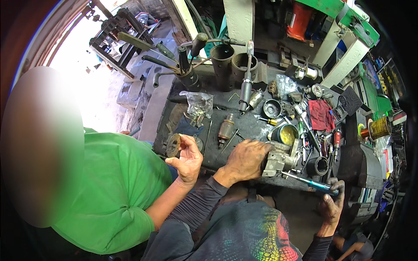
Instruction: The person works on a mechanical assembly at a cluttered workbench, using a hammer and wrench to adjust and remove components. They handle a cylindrical part and a metal plate, tapping and prying pieces apart while another person observes and uses a phone.
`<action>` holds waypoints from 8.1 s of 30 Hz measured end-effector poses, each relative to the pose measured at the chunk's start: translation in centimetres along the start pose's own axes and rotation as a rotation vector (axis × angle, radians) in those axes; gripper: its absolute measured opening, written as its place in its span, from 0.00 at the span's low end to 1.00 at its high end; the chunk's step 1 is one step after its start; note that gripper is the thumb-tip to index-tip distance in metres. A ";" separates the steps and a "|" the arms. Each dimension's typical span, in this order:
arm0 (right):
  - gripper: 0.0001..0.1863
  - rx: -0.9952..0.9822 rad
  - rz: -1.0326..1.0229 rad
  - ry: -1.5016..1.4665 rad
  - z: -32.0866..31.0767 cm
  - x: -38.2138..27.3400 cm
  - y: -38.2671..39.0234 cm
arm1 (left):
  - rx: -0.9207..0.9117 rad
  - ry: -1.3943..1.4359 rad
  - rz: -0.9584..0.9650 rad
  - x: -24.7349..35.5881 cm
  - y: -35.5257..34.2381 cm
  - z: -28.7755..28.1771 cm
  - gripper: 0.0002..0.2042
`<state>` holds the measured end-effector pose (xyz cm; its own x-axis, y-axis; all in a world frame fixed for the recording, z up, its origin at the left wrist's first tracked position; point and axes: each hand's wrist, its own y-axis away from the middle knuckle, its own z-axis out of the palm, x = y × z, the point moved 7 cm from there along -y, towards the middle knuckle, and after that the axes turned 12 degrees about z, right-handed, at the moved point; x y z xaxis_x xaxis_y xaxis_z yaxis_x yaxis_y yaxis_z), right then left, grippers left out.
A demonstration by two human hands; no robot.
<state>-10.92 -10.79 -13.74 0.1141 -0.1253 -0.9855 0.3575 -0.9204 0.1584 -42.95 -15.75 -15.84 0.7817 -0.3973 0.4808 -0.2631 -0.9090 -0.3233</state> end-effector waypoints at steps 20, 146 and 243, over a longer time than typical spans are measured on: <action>0.13 0.209 0.054 -0.355 -3.6 1.5 -2.7 | 0.211 0.188 -0.026 -1.4 1.4 2.0 0.30; 0.35 -0.105 0.135 -1.161 7.2 6.0 -9.8 | -0.038 -0.016 -0.229 4.5 -7.2 1.3 0.40; 0.31 0.358 0.508 1.356 -6.6 14.4 -25.5 | 0.259 0.380 -0.342 -0.4 1.2 2.8 0.62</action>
<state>-12.32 13.32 -31.56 0.9786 -0.2058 0.0054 -0.2012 -0.9502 0.2381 -41.98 -16.38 -18.71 0.5275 -0.1468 0.8368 0.1534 -0.9523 -0.2637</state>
